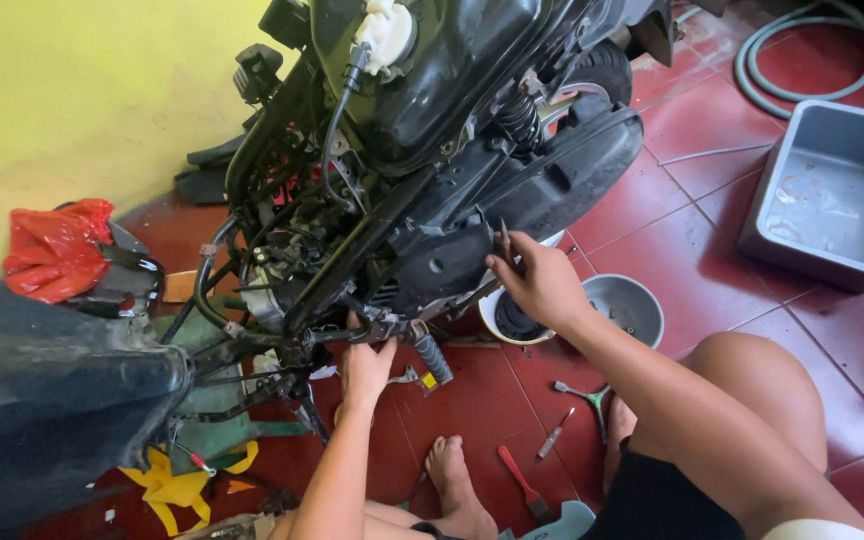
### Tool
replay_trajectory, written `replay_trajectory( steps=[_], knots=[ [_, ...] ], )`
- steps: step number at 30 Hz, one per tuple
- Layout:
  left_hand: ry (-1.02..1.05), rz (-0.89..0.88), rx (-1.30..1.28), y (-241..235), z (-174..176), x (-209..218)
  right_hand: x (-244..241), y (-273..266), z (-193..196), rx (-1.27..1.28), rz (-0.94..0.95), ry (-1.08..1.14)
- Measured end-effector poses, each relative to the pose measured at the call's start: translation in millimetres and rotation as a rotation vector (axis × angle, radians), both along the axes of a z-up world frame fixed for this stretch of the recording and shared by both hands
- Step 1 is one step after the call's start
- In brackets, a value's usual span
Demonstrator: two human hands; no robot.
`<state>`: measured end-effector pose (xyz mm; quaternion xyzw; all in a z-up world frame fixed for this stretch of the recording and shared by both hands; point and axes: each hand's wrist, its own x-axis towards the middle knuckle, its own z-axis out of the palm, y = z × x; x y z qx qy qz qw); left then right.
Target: The person sits on the floor and uses a screwdriver to tighten screws on the side cover of a motorcycle. They repeatedly pick up screws from a small bowl and insert them into the motorcycle's body, securing the panel in place.
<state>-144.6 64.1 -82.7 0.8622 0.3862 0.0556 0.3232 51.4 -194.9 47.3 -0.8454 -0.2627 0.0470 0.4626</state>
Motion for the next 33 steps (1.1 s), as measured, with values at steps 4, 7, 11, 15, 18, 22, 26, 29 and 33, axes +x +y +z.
replay_trajectory(
  steps=[4, 7, 11, 15, 18, 22, 26, 29, 33],
  knots=[
    [-0.035, 0.025, 0.029, -4, 4, 3, 10, 6, -17, 0.015, -0.042, -0.037],
    [-0.090, 0.052, 0.072, -8, 2, 5, 16, 9, -32, -0.023, -0.027, -0.069],
    [-0.146, 0.108, 0.116, -9, -17, 7, 10, 11, -29, -0.020, -0.024, -0.139],
    [-0.205, 0.168, 0.161, -3, -50, 6, -9, 14, 2, -0.037, -0.015, -0.180],
    [-0.238, 0.172, 0.167, -5, -44, 7, 1, 14, -28, -0.200, 0.062, -0.302],
    [-0.302, 0.148, 0.190, 0, -53, 8, 6, 19, -33, -0.218, 0.058, -0.355],
    [-0.341, 0.119, 0.268, -3, -46, 8, 14, 23, -30, -0.212, 0.103, -0.412],
    [-0.315, 0.098, 0.357, -7, -32, 8, 13, 28, -32, -0.214, 0.079, -0.403],
    [-0.266, 0.062, 0.565, 1, -31, 11, 8, 33, -24, -0.220, 0.036, -0.398]
  ],
)
